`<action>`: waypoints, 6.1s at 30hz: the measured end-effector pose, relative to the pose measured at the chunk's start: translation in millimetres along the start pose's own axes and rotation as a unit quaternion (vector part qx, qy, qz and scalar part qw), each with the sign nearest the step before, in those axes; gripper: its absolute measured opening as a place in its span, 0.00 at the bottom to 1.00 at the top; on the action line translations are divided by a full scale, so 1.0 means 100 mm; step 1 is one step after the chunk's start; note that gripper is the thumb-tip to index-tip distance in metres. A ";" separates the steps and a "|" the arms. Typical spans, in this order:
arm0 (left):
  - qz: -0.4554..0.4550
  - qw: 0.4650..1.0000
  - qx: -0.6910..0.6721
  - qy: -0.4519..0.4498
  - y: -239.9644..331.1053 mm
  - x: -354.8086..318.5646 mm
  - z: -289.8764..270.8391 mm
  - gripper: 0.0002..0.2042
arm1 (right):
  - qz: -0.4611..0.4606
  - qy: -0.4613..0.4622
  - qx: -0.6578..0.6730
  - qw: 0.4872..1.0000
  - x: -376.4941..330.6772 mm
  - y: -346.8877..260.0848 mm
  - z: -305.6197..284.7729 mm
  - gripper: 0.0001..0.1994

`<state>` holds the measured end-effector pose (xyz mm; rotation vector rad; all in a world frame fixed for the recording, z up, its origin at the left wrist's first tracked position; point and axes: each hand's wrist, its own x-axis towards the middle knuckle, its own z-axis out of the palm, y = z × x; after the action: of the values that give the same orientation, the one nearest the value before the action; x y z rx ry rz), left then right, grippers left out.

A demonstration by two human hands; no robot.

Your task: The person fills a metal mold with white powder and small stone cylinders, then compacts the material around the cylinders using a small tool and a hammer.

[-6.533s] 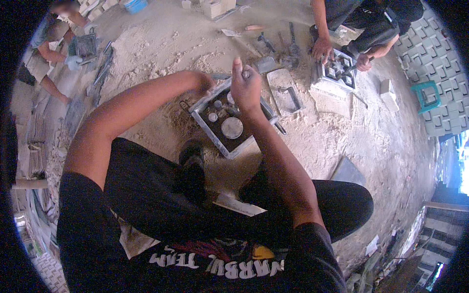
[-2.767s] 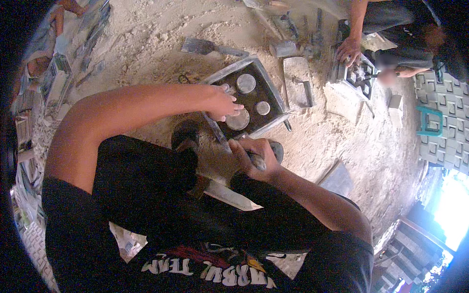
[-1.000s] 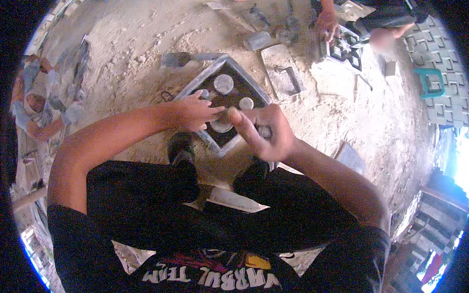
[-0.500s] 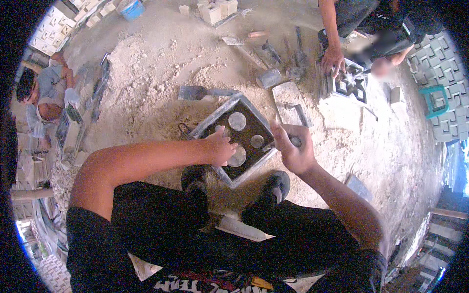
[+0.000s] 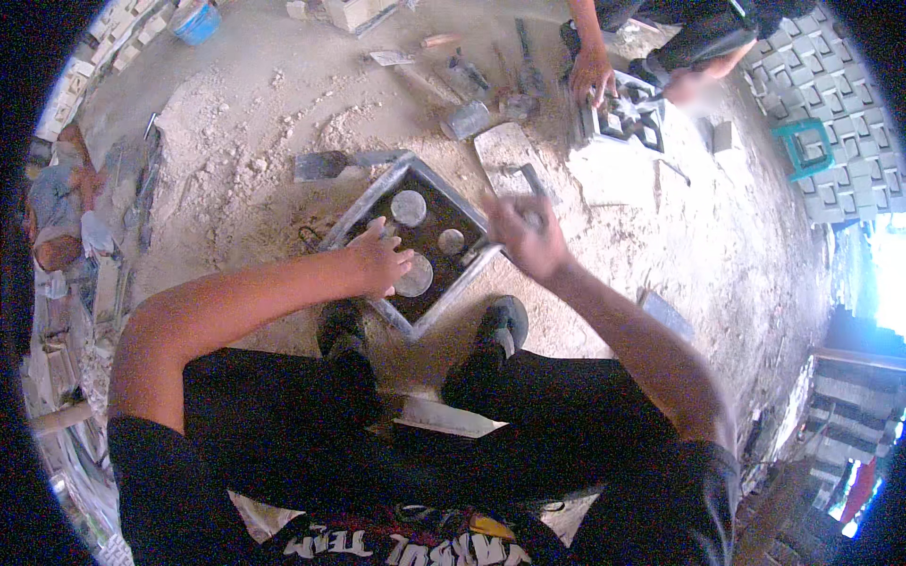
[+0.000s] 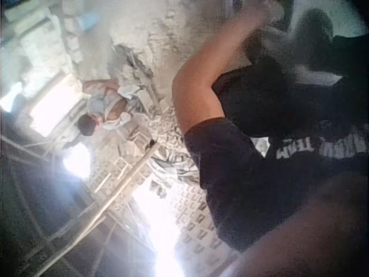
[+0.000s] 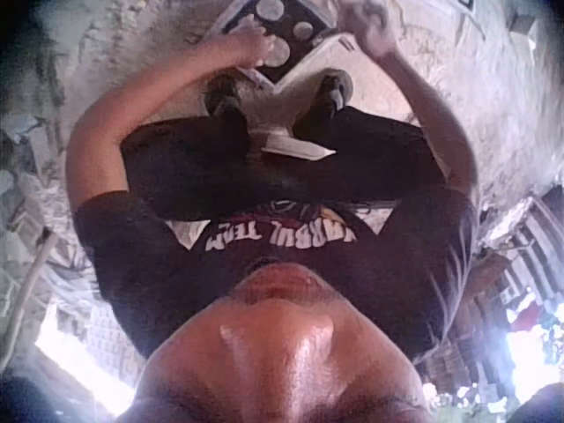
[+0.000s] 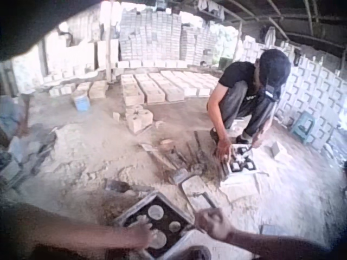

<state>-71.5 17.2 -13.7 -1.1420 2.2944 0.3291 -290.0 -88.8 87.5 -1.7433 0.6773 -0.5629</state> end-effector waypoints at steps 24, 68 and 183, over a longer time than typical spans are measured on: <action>0.010 0.999 -0.040 -0.010 0.00 0.07 -0.10 0.19 | 0.111 -0.004 -0.051 0.992 0.06 -0.19 0.07 0.25; 0.049 0.986 -0.057 0.149 -0.36 0.12 -0.05 0.20 | -0.035 0.185 0.019 0.982 0.05 0.02 0.14 0.19; -0.104 0.910 -0.226 0.331 -2.24 -0.27 -1.02 0.13 | -0.004 0.437 0.031 0.899 0.16 0.36 0.59 0.15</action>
<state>81.2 -146.8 90.9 -1.9646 2.7031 0.4575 -244.3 -67.2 37.8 -1.3766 1.2468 -1.3890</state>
